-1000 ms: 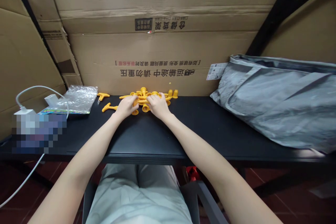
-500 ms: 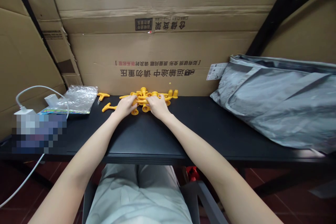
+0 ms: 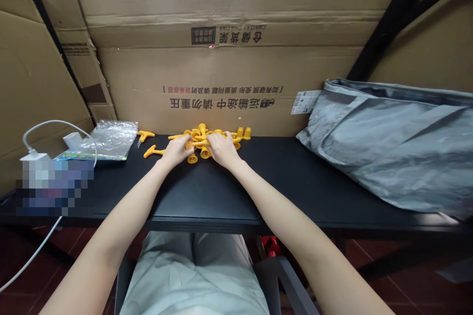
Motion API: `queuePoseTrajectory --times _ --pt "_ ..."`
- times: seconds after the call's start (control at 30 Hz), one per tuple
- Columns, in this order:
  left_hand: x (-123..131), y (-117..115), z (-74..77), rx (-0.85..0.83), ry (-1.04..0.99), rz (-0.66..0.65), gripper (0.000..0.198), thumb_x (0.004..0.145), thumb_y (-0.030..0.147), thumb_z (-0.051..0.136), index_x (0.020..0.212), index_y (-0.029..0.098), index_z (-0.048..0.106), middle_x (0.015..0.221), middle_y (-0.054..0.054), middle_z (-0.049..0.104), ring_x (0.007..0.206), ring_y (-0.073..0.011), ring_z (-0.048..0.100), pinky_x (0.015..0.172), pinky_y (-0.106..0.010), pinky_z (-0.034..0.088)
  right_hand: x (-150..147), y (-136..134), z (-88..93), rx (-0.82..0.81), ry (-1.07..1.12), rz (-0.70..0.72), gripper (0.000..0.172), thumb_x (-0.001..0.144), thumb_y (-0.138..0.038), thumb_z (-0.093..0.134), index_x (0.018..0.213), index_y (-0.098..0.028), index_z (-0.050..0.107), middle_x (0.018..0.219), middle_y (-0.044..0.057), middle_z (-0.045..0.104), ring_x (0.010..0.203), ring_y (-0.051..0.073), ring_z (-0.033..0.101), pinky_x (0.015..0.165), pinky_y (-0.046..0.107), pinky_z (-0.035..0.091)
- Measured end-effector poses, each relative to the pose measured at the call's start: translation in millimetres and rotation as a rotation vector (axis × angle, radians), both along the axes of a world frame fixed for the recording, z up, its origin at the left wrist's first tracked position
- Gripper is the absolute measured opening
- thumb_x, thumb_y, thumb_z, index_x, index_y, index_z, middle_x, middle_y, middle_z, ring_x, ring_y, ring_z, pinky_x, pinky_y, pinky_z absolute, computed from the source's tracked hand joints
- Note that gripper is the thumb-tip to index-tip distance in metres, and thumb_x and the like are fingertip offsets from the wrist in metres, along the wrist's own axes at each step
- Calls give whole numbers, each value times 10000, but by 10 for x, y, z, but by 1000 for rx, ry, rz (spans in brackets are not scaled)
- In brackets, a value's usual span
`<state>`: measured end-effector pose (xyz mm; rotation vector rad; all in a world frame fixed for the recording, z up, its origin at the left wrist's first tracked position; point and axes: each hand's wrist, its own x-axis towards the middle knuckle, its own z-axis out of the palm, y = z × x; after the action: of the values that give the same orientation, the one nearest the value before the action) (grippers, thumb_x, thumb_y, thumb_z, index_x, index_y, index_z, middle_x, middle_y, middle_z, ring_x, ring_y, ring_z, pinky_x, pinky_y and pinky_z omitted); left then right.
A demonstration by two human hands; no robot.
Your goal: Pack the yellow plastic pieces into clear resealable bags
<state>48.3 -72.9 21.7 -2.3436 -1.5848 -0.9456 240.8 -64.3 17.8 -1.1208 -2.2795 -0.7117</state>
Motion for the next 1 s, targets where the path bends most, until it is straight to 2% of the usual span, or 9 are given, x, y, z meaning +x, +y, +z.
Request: queuePoseTrajectory --times 0.1,0.2,0.33,0.67,0.87,1.0 --pt "-26 16 -19 49 30 1 252 779 230 573 1026 187 593 908 -64 687 851 -206 651 699 -266 460 17 6 -19 -23 13 46 295 911 -190 394 1145 -105 552 1106 155 632 1041 267 495 970 449 207" --pt "-40 27 -26 55 51 -16 251 780 219 576 1027 184 589 936 -72 690 887 -213 652 722 -272 465 19 -1 -2 -54 5 43 278 893 -137 396 1105 -120 575 1062 139 651 1025 257 504 980 446 204" --pt "-24 17 -18 59 34 -16 249 779 215 579 1026 187 591 925 -69 692 869 -206 656 725 -270 467 18 -19 42 -48 8 15 244 898 -141 394 1031 -140 598 1030 127 652 995 245 511 968 437 219" --pt "18 -37 25 14 -49 19 228 736 242 616 960 202 609 767 -18 676 737 -181 645 645 -251 446 19 11 6 18 37 37 281 908 -110 345 1030 -165 592 1169 125 607 1052 229 513 962 406 248" --pt "-8 -17 5 58 11 17 227 764 225 590 990 208 600 892 -46 693 826 -198 653 686 -264 465 13 -8 -21 -68 51 52 304 906 -170 378 1156 -108 541 1159 164 612 1081 262 512 992 451 241" --pt "-29 6 -12 88 41 32 236 779 222 578 1014 206 594 981 -59 692 874 -199 656 719 -262 474 12 11 -50 -79 35 41 385 885 -105 360 1244 -119 500 1221 162 587 1147 258 482 1031 485 191"
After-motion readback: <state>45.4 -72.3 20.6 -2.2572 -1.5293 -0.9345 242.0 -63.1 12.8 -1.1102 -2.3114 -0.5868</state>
